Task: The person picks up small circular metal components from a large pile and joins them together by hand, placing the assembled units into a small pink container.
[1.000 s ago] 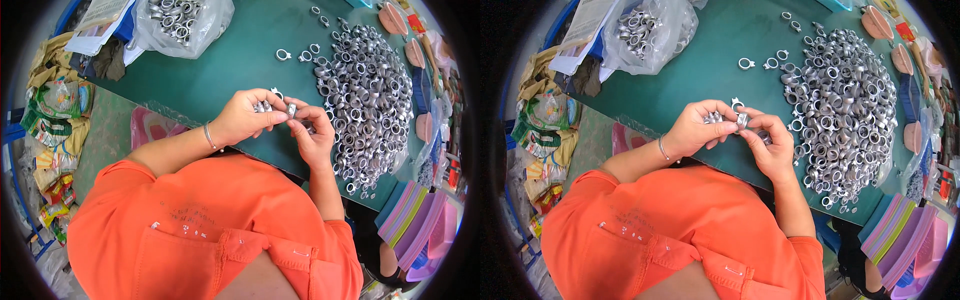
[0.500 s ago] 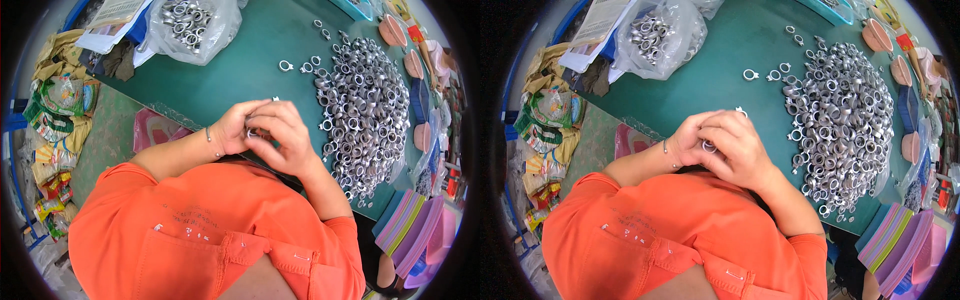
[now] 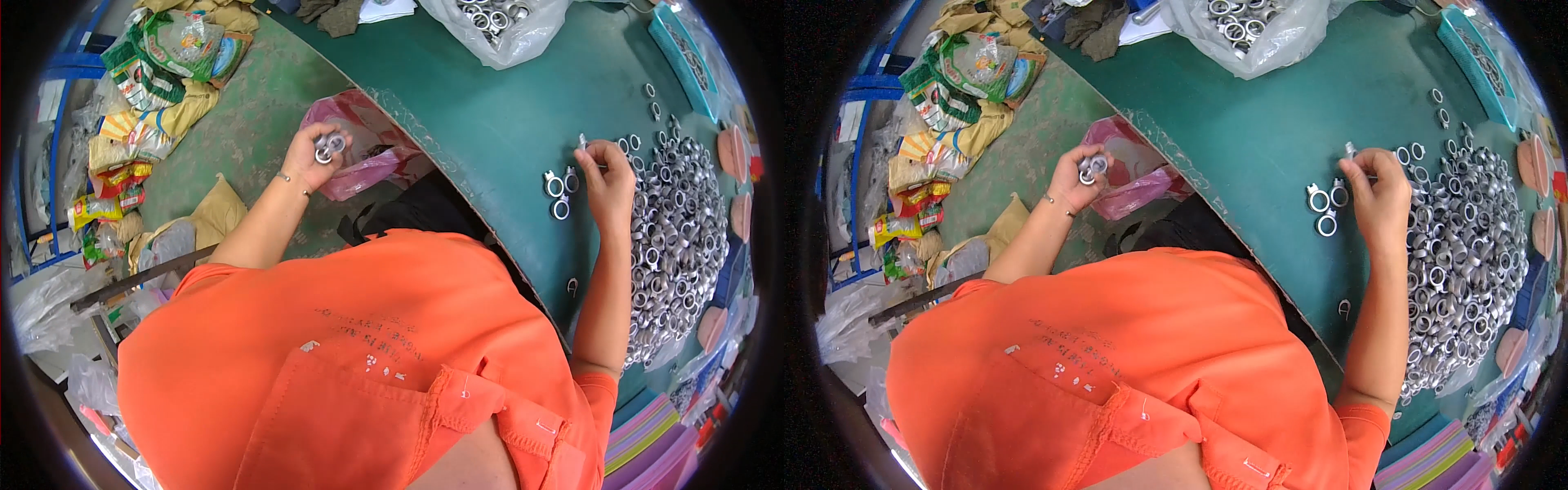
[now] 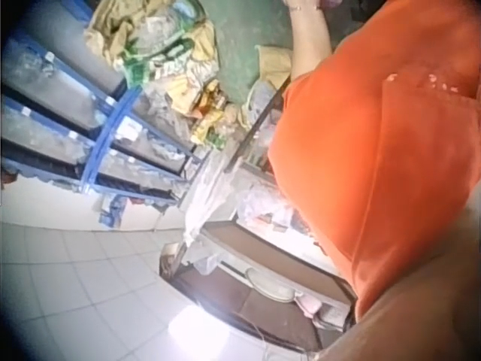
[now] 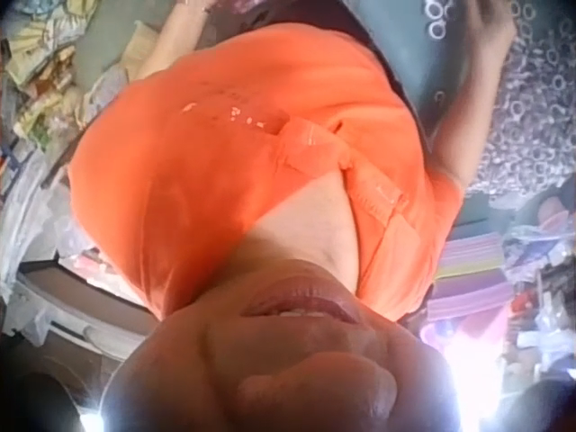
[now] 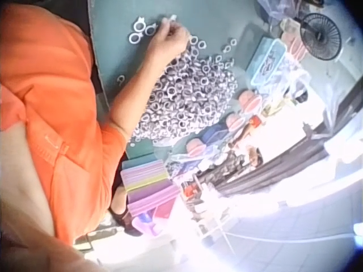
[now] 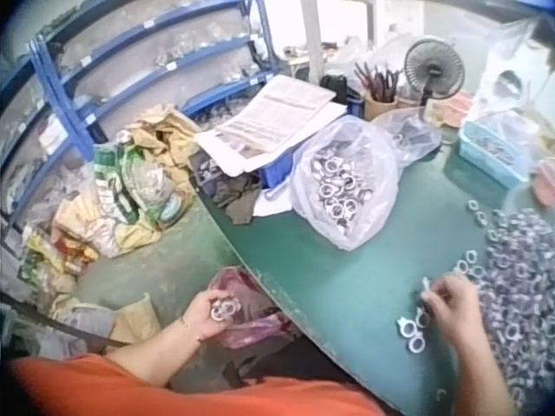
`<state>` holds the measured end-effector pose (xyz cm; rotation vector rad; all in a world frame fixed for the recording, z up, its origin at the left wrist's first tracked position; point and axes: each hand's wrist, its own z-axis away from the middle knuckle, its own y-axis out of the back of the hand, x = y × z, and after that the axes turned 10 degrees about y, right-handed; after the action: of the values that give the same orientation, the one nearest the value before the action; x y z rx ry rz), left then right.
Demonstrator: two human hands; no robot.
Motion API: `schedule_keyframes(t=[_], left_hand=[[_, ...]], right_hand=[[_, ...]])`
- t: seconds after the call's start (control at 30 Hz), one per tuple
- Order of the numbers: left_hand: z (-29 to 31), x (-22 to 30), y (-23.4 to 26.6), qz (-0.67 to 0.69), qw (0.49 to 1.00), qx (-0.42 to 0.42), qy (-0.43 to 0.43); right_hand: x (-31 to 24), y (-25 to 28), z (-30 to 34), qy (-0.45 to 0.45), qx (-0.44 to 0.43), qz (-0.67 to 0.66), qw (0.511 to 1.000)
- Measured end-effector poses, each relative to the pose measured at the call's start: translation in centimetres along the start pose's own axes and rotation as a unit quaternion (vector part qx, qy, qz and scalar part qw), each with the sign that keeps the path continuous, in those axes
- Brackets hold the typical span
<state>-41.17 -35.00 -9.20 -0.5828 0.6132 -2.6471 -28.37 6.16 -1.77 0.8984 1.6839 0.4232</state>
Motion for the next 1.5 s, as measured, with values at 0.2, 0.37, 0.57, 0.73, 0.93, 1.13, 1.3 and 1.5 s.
schedule_keyframes(t=[0.2,0.37,0.57,0.73,0.93,1.13,1.3,1.5], left_hand=[[-8.5,-3.1,6.5,0.025,0.993,0.118,0.008],[-8.3,-4.7,2.8,-0.274,0.945,0.148,0.101],[-4.4,-4.8,-2.3,-0.850,0.505,0.030,-0.145],[5.4,-3.2,-14.0,-0.825,0.498,-0.252,-0.089],[4.3,-9.2,-20.6,-0.395,0.819,-0.363,0.202],[1.4,-11.8,-22.2,-0.333,0.855,-0.339,0.206],[2.8,-11.5,-22.8,-0.390,0.856,-0.308,0.144],[2.0,-11.2,-22.5,-0.394,0.867,-0.293,0.081]], right_hand=[[-3.1,-0.5,3.2,-0.050,0.079,-0.391,0.915],[-4.3,-0.2,5.0,-0.049,0.107,-0.472,0.874],[-4.6,0.0,6.7,-0.103,0.146,-0.589,0.788],[-4.1,0.0,8.1,-0.194,0.152,-0.657,0.712],[-7.1,0.2,5.5,-0.013,-0.036,-0.225,0.974],[0.0,2.0,0.4,0.056,0.106,0.283,0.952],[2.7,2.5,-1.0,0.040,0.012,0.412,0.910],[-0.6,2.9,2.0,-0.076,0.037,-0.131,0.988]])
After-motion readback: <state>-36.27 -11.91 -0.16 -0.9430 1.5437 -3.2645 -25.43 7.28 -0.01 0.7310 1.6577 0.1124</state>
